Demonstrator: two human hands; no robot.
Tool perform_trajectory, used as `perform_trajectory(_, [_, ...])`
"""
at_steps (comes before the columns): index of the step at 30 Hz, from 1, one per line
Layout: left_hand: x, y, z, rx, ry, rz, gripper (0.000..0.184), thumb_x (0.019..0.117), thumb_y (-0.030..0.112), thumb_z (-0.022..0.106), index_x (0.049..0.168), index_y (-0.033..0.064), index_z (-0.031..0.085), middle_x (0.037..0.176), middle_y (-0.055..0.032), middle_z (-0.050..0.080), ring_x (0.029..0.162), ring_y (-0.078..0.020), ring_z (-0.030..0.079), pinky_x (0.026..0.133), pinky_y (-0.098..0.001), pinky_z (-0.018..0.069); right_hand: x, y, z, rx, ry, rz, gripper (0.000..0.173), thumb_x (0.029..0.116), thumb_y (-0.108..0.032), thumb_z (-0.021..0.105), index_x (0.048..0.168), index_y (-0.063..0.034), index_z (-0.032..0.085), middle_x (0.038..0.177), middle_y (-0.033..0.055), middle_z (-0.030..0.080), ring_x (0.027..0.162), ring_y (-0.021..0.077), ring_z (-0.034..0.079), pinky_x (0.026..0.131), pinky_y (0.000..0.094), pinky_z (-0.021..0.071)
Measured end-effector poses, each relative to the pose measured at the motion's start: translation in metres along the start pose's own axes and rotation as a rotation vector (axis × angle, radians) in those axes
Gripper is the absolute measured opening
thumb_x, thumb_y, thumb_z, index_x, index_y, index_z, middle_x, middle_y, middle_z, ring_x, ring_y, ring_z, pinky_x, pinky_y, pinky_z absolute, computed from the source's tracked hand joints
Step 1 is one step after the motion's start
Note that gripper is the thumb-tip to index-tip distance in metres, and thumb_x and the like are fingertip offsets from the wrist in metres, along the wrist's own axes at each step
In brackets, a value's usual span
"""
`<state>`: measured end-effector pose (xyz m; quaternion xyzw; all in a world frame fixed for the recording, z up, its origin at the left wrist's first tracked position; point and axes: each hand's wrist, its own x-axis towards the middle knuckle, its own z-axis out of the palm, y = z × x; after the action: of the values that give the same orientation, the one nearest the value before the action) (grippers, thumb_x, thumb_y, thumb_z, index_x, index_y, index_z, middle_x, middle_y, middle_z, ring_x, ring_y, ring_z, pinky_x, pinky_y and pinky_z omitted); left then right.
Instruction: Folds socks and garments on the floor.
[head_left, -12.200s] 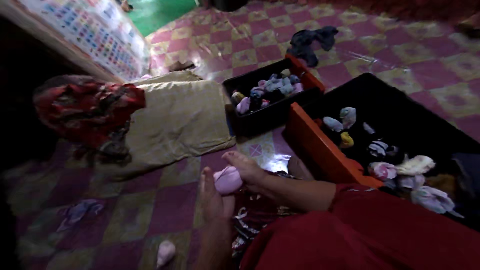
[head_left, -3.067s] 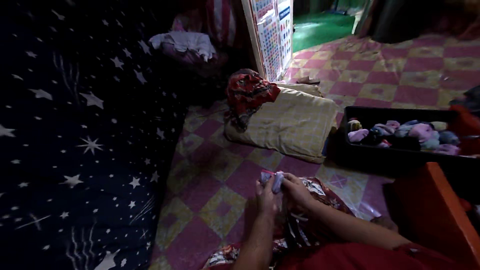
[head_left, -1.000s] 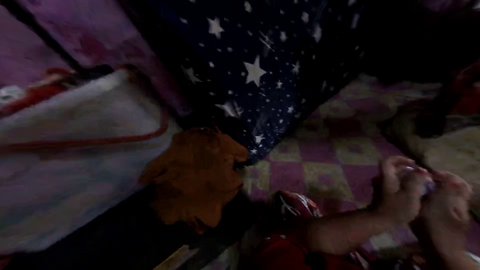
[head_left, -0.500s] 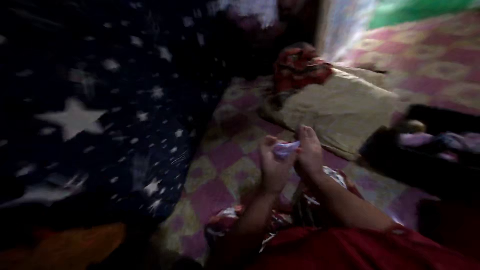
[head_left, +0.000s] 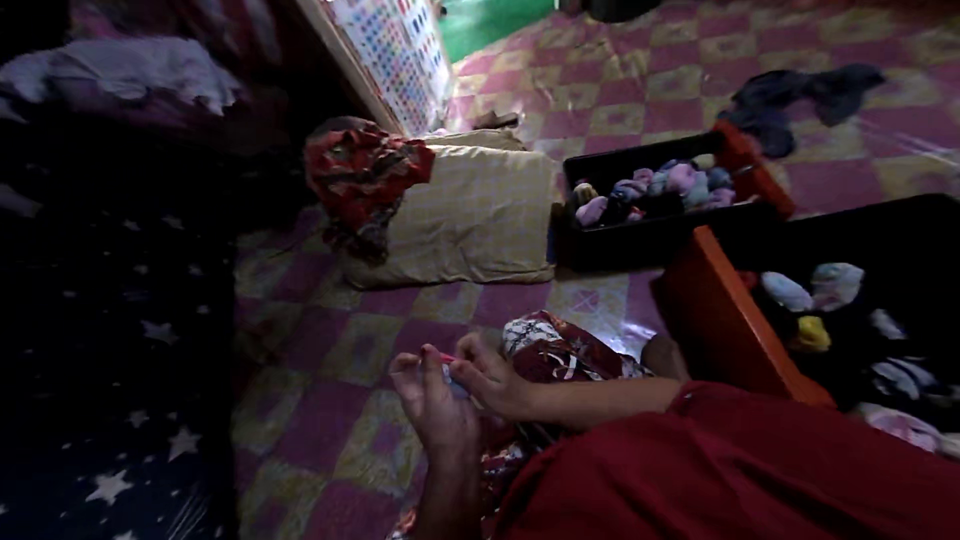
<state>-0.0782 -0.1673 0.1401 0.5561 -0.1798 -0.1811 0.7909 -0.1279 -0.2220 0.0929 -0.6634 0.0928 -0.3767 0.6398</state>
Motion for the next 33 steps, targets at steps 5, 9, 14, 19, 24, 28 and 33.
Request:
perform_trajectory(5, [-0.003,-0.003,0.006,0.112,-0.118,-0.033,0.011,0.1065,0.010,0.040,0.113,0.0079,0.049,0.092,0.0128,0.060,0.078,0.0059,0.062,0.072,-0.0159,0.0559,-0.004,-0.013,-0.023,0.190,-0.017,0.403,0.037,0.1118,-0.021,0.033,0.100,0.0048,0.057,0.077,-0.0008,0.052,0.066,0.0007,0.051,0.064,0.0194,0.0456])
perform_trajectory(9, [0.002,-0.014,0.009,0.199,-0.314,0.071,0.042,0.1102,0.024,0.033,0.141,-0.0047,0.035,0.103,0.0100,0.057,0.081,0.0085,0.059,0.075,-0.0136,0.0526,-0.014,-0.027,-0.046,0.218,-0.037,0.426,0.035,0.1132,-0.025,0.028,0.107,0.0006,0.052,0.073,-0.0022,0.053,0.054,0.0008,0.050,0.053,0.0176,0.0460])
perform_trajectory(14, [0.007,-0.032,0.014,0.239,-0.616,0.191,0.061,0.1098,0.034,0.038,0.142,-0.0148,0.021,0.104,0.0077,0.053,0.093,0.0101,0.054,0.086,-0.0124,0.0479,-0.037,-0.026,-0.072,0.046,-0.038,0.203,0.032,0.1097,-0.020,0.039,0.120,0.0096,0.047,0.083,0.0023,0.057,0.067,0.0013,0.056,0.065,0.0204,0.0512])
perform_trajectory(19, [-0.005,-0.038,0.026,0.287,-0.699,0.123,0.054,0.1095,0.025,0.034,0.138,-0.0179,0.020,0.106,0.0013,0.051,0.094,0.0103,0.054,0.086,-0.0122,0.0475,-0.051,-0.033,-0.090,-0.040,-0.083,0.192,0.045,0.1019,-0.011,0.053,0.135,0.0160,0.040,0.099,0.0162,0.065,0.084,0.0081,0.063,0.079,0.0264,0.0537])
perform_trajectory(24, [0.004,-0.043,0.009,0.376,-0.642,0.008,0.064,0.1072,0.034,0.037,0.147,-0.0124,0.019,0.114,-0.0017,0.050,0.101,0.0044,0.053,0.084,-0.0159,0.0477,-0.031,-0.047,-0.154,-0.055,0.426,0.458,0.037,0.1110,-0.020,0.036,0.127,0.0089,0.053,0.086,0.0046,0.060,0.065,0.0039,0.055,0.063,0.0214,0.0488])
perform_trajectory(28, [0.009,-0.043,-0.017,0.526,-0.470,-0.076,0.051,0.1044,0.013,0.042,0.145,-0.0124,0.028,0.113,-0.0087,0.051,0.094,0.0032,0.052,0.077,-0.0145,0.0447,-0.016,-0.045,-0.237,0.155,0.945,0.382,0.055,0.1117,-0.047,0.019,0.140,-0.0067,0.044,0.104,0.0056,0.067,0.072,0.0103,0.063,0.059,0.0249,0.0508])
perform_trajectory(33, [0.009,-0.016,-0.046,0.273,-0.880,0.174,0.036,0.1006,0.036,0.061,0.131,0.0180,0.057,0.121,0.0168,0.063,0.113,0.0046,0.058,0.096,-0.0181,0.0498,-0.024,-0.040,-0.266,0.214,1.182,0.433,0.057,0.1121,-0.042,0.028,0.160,-0.0143,0.016,0.150,0.0168,0.046,0.111,0.0279,0.064,0.082,0.0402,0.0549])
